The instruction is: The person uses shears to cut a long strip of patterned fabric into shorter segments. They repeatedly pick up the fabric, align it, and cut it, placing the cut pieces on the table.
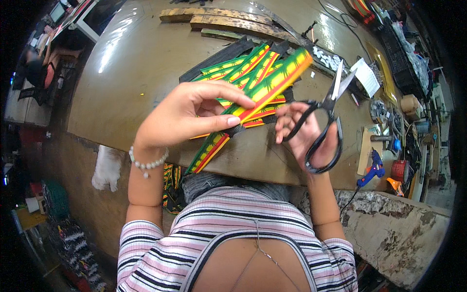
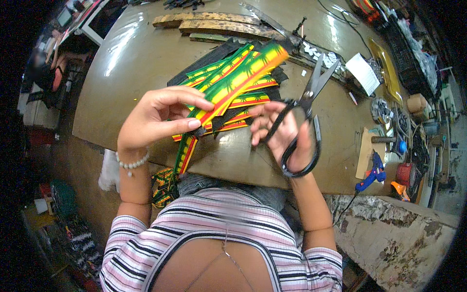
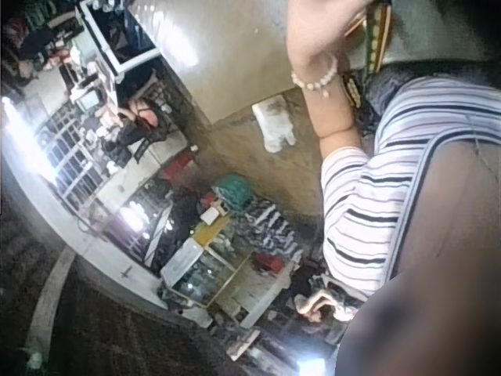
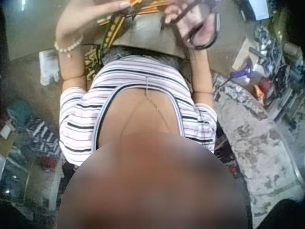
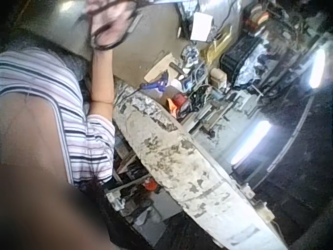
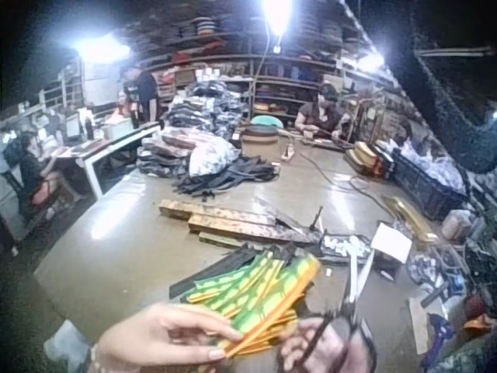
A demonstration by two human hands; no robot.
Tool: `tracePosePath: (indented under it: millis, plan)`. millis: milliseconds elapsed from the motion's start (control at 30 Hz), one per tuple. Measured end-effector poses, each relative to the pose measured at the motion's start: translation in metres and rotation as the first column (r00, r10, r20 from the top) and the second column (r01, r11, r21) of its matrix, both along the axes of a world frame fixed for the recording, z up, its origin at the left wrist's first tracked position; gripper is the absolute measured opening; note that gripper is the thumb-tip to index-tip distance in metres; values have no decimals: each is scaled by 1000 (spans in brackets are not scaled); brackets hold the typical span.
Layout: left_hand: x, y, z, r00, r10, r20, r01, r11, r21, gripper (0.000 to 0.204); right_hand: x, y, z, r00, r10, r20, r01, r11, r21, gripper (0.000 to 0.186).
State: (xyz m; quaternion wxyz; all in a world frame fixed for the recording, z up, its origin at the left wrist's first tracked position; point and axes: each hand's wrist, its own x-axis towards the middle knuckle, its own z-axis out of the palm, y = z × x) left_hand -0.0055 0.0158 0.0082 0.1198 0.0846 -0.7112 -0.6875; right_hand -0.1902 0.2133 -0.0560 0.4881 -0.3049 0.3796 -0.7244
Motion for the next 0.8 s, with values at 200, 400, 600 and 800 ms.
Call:
tracePosePath:
  millis: [200,400,600,800]
  plan:
    - [0,-12,15,994,-97,43,98,995,-29,51,-11,32,13,712,521,-471,-343,843,415,94]
    - [-14,-6,1,947,-311,82,320,936,-146,51,-21,21,26,463,600,-652,-418,797,437,77]
    - [-14,-8,-4,935,-297,196,315,946,-69,54,-22,15,37,414,677,-608,-472,731,493,77]
    - [-12,-11,-3,912,-370,179,382,924,-32,57,-26,14,38,454,733,-506,-540,678,498,90]
